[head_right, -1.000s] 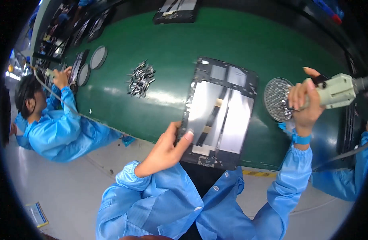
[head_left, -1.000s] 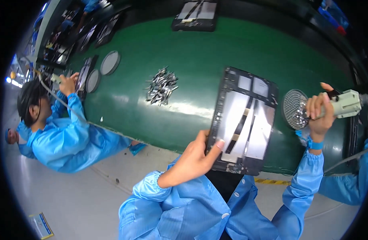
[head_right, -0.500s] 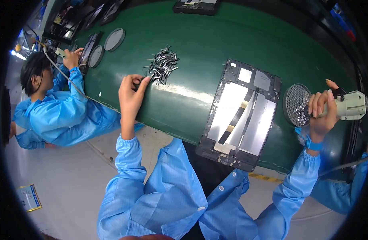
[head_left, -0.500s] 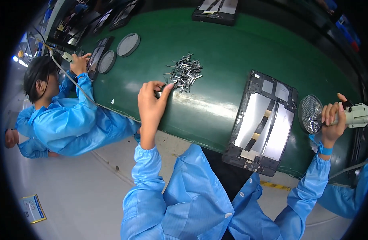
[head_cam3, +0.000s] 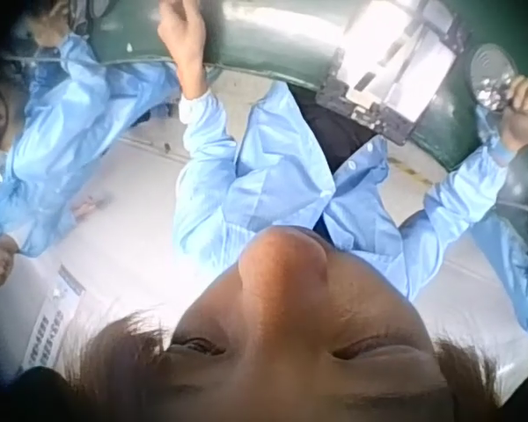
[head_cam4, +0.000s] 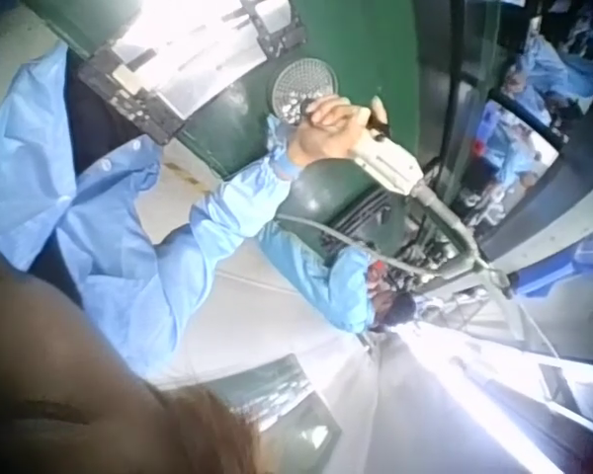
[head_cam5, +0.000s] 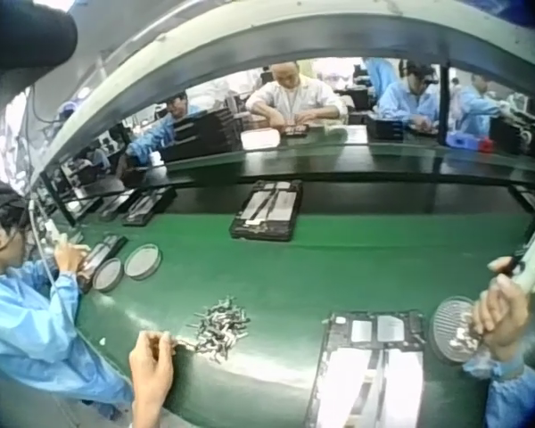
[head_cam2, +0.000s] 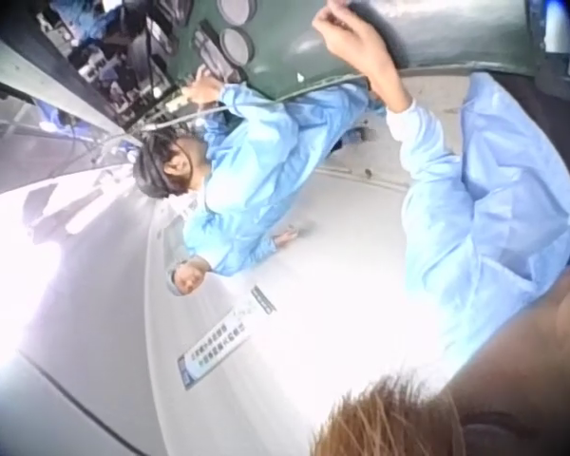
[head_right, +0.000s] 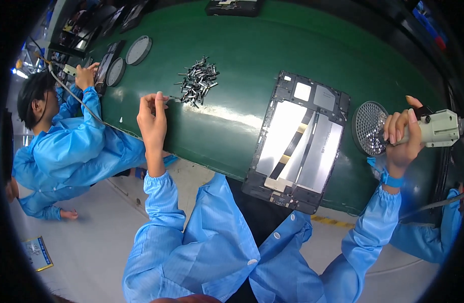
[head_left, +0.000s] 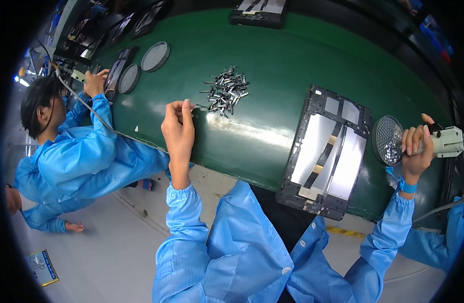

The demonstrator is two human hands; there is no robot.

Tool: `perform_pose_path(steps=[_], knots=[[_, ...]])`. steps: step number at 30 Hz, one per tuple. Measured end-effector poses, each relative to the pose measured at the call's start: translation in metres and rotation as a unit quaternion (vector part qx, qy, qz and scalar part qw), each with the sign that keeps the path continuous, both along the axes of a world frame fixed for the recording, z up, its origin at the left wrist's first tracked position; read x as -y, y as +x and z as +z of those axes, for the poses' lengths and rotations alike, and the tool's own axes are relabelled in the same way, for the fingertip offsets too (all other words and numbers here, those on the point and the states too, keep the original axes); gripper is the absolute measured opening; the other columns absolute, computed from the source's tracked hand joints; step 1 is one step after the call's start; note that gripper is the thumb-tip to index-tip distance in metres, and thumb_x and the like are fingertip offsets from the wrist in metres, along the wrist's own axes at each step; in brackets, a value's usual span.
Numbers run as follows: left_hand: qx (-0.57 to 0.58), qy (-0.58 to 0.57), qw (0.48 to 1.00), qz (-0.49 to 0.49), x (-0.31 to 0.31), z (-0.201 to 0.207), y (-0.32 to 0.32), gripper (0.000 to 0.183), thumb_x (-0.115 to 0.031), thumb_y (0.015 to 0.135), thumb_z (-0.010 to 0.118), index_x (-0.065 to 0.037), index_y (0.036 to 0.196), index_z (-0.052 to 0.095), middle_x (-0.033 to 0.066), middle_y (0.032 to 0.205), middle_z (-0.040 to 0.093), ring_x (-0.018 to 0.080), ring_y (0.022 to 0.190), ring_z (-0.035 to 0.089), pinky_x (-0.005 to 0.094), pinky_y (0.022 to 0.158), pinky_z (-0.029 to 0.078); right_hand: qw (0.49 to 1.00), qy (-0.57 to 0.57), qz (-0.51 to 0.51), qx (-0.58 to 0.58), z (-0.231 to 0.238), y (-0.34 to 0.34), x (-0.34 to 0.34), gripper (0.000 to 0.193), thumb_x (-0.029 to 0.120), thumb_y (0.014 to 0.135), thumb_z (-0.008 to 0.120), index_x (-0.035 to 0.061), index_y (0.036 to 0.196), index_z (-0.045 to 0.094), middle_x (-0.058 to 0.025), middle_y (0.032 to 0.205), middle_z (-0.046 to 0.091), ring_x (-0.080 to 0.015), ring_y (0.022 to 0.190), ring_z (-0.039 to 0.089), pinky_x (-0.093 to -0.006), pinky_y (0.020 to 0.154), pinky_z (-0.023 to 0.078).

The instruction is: The person fastens screws into an electronic device on an assembly line using an electric screwdriver.

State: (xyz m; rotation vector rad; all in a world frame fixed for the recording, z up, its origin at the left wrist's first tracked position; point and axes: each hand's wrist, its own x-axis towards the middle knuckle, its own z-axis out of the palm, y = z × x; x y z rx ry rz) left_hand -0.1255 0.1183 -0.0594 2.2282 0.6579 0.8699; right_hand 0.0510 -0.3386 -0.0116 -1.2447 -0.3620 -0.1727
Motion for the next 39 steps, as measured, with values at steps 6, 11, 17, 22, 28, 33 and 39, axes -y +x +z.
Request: perform_pose_path(steps=[6,11,17,22,28,33,39], knots=[[-0.089,0.132,0.987,-0.021,0.005,0.008,0.004,0.019,-0.019,0.087,0.071,-0.001,0.087,0.065,0.0101,0.076,0.061,0.02,0.066,0.059,0.0331,0.06,0.047,1.0,0.0,0.006,0.0,-0.002,0.001,0.001,0.035,0.016,0.096,0.044,-0.0089,0.121,0.048,0.002,0.053,0.033,-0.0075,0.042,0.032,-0.0246,0.043,0.033],[-0.081,0.116,0.989,-0.051,0.012,0.006,0.008,0.015,-0.014,0.084,0.073,-0.002,0.091,0.068,0.0079,0.074,0.056,0.018,0.062,0.051,0.0306,0.057,0.043,1.0,-0.004,0.009,-0.008,-0.001,0.001,-0.002,0.036,0.016,0.096,0.045,-0.0089,0.122,0.047,0.002,0.053,0.033,-0.0075,0.042,0.032,-0.0244,0.043,0.033],[0.005,-0.115,0.992,-0.042,0.0,0.014,0.002,0.015,-0.012,0.096,0.062,0.002,0.103,0.063,0.0129,0.089,0.07,0.0143,0.068,0.065,0.0251,0.062,0.049,1.0,-0.003,0.011,-0.022,0.0,0.002,-0.001,0.035,0.015,0.096,0.044,-0.0092,0.122,0.047,0.0017,0.053,0.033,-0.0075,0.042,0.032,-0.0244,0.043,0.033],[0.099,-0.289,0.937,-0.167,0.026,0.06,0.037,0.02,-0.009,0.096,0.06,0.008,0.107,0.06,0.0186,0.095,0.069,0.0237,0.088,0.071,0.0309,0.079,0.057,1.0,0.001,0.008,-0.03,0.005,0.001,0.0,0.035,0.014,0.097,0.044,-0.0094,0.122,0.047,0.0014,0.053,0.033,-0.008,0.042,0.033,-0.025,0.043,0.034],[0.012,-0.353,0.877,-0.326,0.095,0.056,0.112,0.021,-0.008,0.092,0.067,0.008,0.102,0.06,0.0173,0.097,0.069,0.0209,0.089,0.07,0.0288,0.08,0.057,0.999,0.023,0.008,-0.036,-0.003,-0.001,-0.006,0.031,0.013,0.096,0.046,-0.0078,0.119,0.049,0.0012,0.054,0.034,-0.0089,0.041,0.035,-0.0263,0.041,0.035],[-0.054,-0.313,0.863,-0.393,0.108,0.035,0.151,0.023,-0.01,0.09,0.069,0.007,0.105,0.062,0.0127,0.094,0.07,0.0158,0.087,0.068,0.0256,0.078,0.054,0.999,0.035,0.01,-0.029,-0.001,-0.004,-0.006,0.028,0.009,0.094,0.048,-0.0076,0.117,0.051,0.0,0.052,0.034,-0.0101,0.041,0.036,-0.0272,0.041,0.036],[-0.19,-0.204,0.848,-0.45,0.107,0.033,0.158,0.022,-0.011,0.09,0.068,0.003,0.107,0.071,0.0104,0.1,0.069,0.0154,0.09,0.065,0.0257,0.083,0.05,0.999,0.027,-0.002,-0.042,0.001,-0.003,-0.006,0.028,0.008,0.093,0.049,-0.0085,0.115,0.052,-0.0009,0.051,0.035,-0.0106,0.04,0.035,-0.0274,0.04,0.035]])
